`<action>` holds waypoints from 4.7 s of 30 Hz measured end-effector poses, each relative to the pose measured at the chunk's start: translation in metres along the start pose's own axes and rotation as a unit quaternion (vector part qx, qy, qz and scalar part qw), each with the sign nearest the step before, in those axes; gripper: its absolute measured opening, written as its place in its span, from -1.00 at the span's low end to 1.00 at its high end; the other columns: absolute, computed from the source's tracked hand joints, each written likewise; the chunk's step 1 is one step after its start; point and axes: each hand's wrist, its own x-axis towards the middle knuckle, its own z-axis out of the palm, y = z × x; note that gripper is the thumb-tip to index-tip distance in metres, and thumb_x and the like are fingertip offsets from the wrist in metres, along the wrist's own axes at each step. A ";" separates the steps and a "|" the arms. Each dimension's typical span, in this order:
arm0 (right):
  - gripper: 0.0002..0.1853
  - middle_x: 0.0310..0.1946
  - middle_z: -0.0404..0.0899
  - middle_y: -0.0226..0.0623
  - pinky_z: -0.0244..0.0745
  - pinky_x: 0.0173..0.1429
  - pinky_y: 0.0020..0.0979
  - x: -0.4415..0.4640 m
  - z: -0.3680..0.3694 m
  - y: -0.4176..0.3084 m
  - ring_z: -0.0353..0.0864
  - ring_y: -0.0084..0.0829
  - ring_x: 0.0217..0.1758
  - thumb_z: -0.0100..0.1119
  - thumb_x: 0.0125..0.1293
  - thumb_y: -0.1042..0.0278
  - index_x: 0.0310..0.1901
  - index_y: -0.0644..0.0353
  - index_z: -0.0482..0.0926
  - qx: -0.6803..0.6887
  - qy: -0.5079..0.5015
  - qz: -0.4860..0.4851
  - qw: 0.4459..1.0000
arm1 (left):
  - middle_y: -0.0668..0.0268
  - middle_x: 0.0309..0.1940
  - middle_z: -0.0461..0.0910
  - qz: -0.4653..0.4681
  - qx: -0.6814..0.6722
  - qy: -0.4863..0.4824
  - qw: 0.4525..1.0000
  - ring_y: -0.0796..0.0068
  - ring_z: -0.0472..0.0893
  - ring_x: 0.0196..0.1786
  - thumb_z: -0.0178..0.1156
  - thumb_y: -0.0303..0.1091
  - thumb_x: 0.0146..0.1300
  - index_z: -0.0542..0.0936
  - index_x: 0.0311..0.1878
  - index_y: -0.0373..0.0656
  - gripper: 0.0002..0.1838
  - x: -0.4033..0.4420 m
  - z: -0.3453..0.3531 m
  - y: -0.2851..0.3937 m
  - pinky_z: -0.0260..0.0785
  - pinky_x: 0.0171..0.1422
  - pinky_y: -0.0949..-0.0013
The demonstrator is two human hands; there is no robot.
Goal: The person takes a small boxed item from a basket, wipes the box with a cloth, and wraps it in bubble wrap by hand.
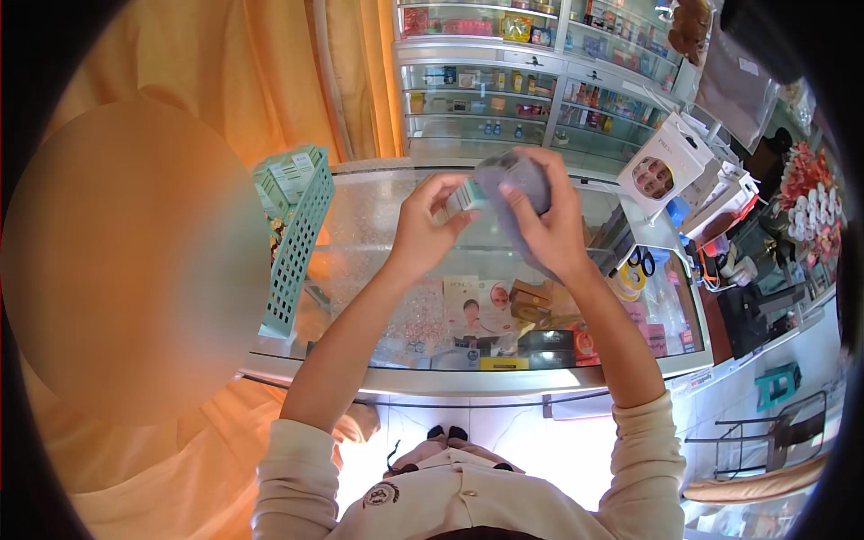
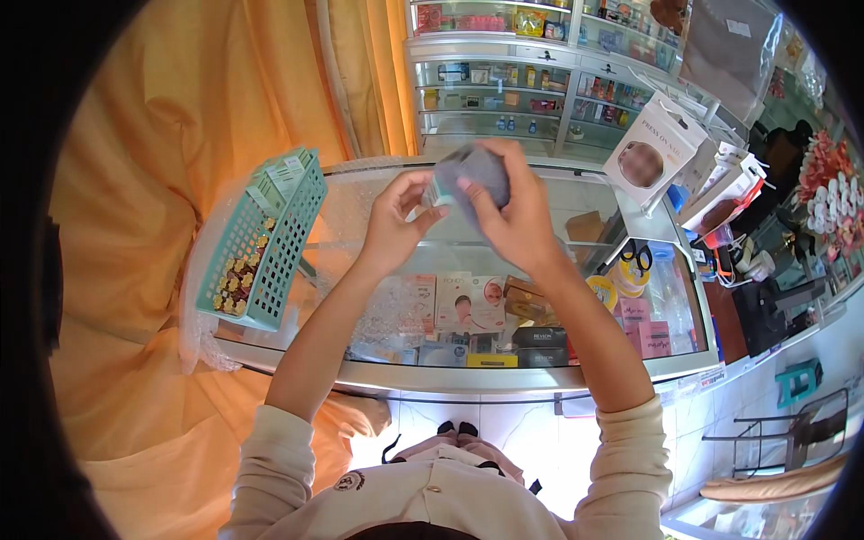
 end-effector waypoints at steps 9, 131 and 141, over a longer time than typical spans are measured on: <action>-0.60 -0.22 0.60 0.01 0.52 -0.06 -0.32 -0.002 -0.004 0.013 0.67 -0.11 -0.16 0.24 0.20 0.48 0.06 0.21 0.39 0.000 -0.062 0.087 0.994 | 0.25 -0.02 0.55 0.132 0.147 0.017 0.980 0.47 0.54 0.08 0.31 -0.67 0.10 0.51 0.04 -0.26 -0.59 -0.001 0.003 0.001 0.35 0.26 0.37; -0.50 0.02 0.58 -0.17 0.42 0.13 -0.19 0.002 -0.003 0.004 0.49 -0.07 0.04 0.22 0.00 0.67 0.06 0.16 0.53 -0.037 -0.043 -0.119 0.991 | 0.13 0.05 0.49 0.122 0.101 -0.041 0.987 0.25 0.53 0.12 0.21 -0.57 0.25 0.30 0.14 -0.23 -0.57 -0.002 0.007 -0.023 0.45 0.15 0.32; -0.49 -0.03 0.58 -0.17 0.43 0.12 -0.20 0.003 -0.006 -0.003 0.50 -0.06 0.00 0.22 -0.05 0.68 0.04 0.18 0.52 -0.087 -0.082 -0.120 0.986 | 0.21 0.13 0.44 0.094 0.117 -0.007 0.989 0.40 0.48 0.21 0.15 -0.70 0.23 0.31 0.20 -0.22 -0.52 -0.005 0.008 -0.001 0.33 0.32 0.30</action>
